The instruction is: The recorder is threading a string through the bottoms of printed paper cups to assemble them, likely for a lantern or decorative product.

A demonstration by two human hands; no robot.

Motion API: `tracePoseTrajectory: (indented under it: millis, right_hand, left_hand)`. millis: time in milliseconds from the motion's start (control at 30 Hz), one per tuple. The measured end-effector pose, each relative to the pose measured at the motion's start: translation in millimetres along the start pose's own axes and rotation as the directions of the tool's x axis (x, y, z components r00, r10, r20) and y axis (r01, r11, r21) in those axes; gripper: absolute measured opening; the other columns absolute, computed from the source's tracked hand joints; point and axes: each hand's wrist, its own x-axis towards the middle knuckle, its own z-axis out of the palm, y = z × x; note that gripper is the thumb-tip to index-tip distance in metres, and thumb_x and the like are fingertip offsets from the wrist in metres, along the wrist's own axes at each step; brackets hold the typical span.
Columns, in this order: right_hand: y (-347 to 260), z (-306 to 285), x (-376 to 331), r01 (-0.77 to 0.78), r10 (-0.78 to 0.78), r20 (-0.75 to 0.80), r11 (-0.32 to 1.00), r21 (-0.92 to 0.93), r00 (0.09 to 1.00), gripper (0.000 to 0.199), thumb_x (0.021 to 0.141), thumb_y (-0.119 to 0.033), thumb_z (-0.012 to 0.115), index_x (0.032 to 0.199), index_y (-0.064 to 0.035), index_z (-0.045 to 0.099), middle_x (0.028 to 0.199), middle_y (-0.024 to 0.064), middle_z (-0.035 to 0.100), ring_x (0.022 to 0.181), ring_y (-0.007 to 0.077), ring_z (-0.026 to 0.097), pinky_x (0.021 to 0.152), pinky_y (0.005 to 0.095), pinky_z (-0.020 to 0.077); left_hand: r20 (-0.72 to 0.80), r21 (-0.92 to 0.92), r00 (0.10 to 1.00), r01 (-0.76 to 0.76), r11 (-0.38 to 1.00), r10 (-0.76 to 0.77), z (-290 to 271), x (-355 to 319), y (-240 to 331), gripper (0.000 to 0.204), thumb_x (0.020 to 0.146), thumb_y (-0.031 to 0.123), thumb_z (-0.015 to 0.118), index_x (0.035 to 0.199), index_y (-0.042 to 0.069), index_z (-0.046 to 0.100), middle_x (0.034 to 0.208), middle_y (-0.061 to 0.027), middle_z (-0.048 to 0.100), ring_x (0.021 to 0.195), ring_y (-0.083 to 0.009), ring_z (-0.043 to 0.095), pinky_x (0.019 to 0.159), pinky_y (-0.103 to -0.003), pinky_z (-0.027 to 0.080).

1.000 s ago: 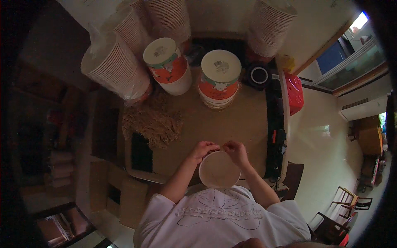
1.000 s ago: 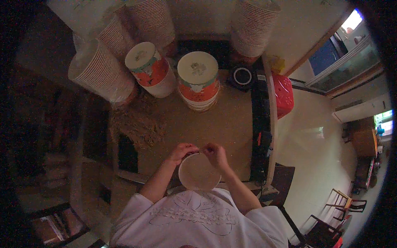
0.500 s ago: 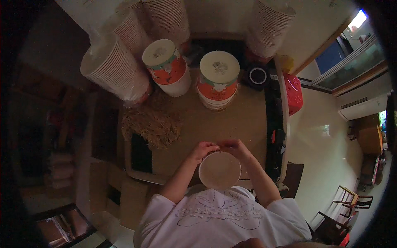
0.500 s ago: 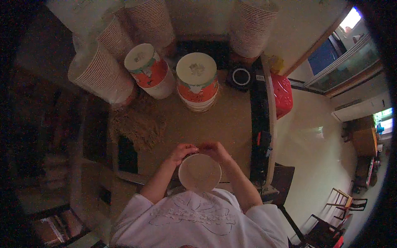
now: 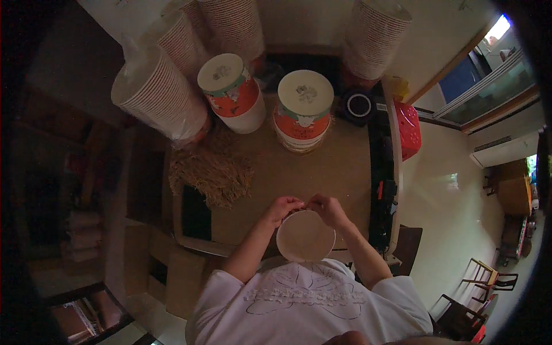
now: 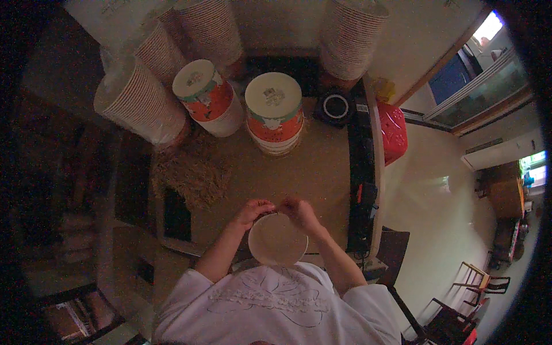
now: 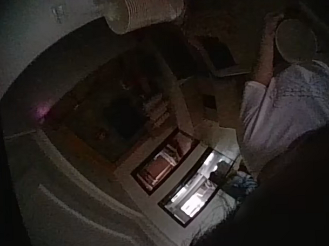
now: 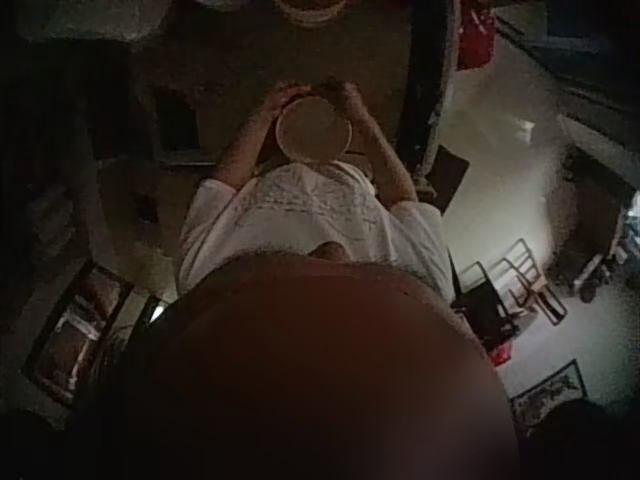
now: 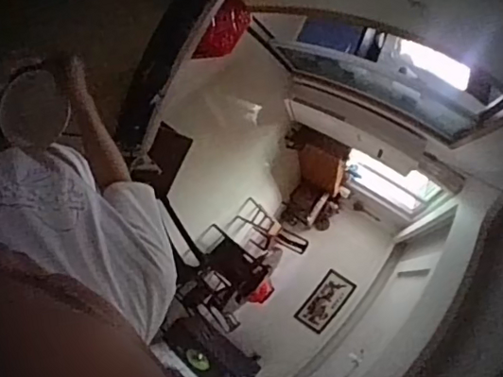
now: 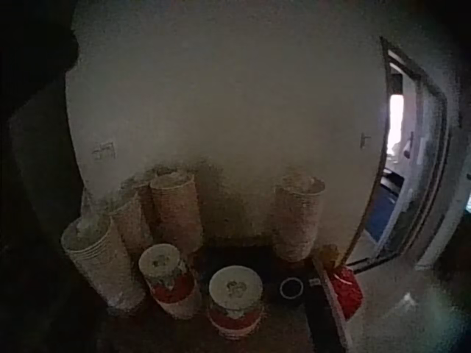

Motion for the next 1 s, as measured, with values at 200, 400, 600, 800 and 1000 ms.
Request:
tracePoseTrajectory:
  millis: [200, 400, 600, 800, 1000]
  right_hand:
    - [4, 6, -2, 0.056, -0.063, -0.044, 0.987, -0.149, 0.997, 0.012, 0.078, -0.012, 0.051, 0.079, -0.0023, 0.059, 0.076, 0.0131, 0.058, 0.073, 0.0243, 0.057, 0.064, 0.0309, 0.0437]
    - [-2, 8, -5, 0.130, -0.153, -0.098, 0.969, -0.212, 0.983, 0.010, 0.076, -0.012, 0.052, 0.075, -0.0029, 0.058, 0.075, 0.0135, 0.056, 0.073, 0.0265, 0.055, 0.064, 0.0333, 0.0426]
    - [-4, 15, -10, 0.014, -0.048, -0.208, 0.986, -0.163, 0.977, 0.008, 0.072, -0.010, 0.056, 0.077, -0.0061, 0.060, 0.076, 0.0103, 0.057, 0.070, 0.0239, 0.054, 0.063, 0.0318, 0.0426]
    - [10, 30, -10, 0.228, -0.377, -0.337, 0.885, -0.407, 0.863, 0.006, 0.069, -0.013, 0.062, 0.071, -0.0097, 0.058, 0.072, 0.0064, 0.056, 0.071, 0.0240, 0.052, 0.069, 0.0355, 0.0390]
    - [2, 32, -12, 0.277, -0.508, -0.365, 0.804, -0.526, 0.780, 0.007, 0.067, -0.014, 0.063, 0.073, -0.0115, 0.059, 0.076, 0.0028, 0.057, 0.077, 0.0220, 0.052, 0.077, 0.0380, 0.0352]
  left_hand:
    - [-0.006, -0.020, 1.000, -0.001, 1.000, 0.001, -4, 4, -4, 0.010, 0.077, 0.014, 0.057, 0.082, 0.005, 0.060, 0.076, -0.0026, 0.060, 0.066, -0.0103, 0.056, 0.058, -0.024, 0.046]
    - [0.020, -0.018, 1.000, 0.001, 1.000, -0.001, -5, 4, -7, 0.011, 0.076, 0.013, 0.058, 0.083, 0.004, 0.059, 0.080, -0.0040, 0.060, 0.074, -0.0129, 0.057, 0.066, -0.026, 0.047]
    - [-0.004, 0.034, 1.000, -0.016, 0.999, 0.016, -3, 3, -6, 0.013, 0.076, 0.013, 0.058, 0.085, 0.004, 0.060, 0.080, -0.0037, 0.060, 0.073, -0.0124, 0.056, 0.067, -0.026, 0.046]
    - [0.002, 0.066, 1.000, 0.003, 0.998, -0.003, -6, 6, -7, 0.012, 0.076, 0.014, 0.058, 0.083, 0.004, 0.061, 0.078, -0.0031, 0.060, 0.072, -0.0121, 0.056, 0.066, -0.025, 0.045]
    - [0.006, -0.038, 1.000, -0.009, 0.999, 0.009, -4, 3, -6, 0.012, 0.078, 0.014, 0.056, 0.084, 0.005, 0.062, 0.075, -0.0022, 0.060, 0.064, -0.0101, 0.056, 0.057, -0.023, 0.045]
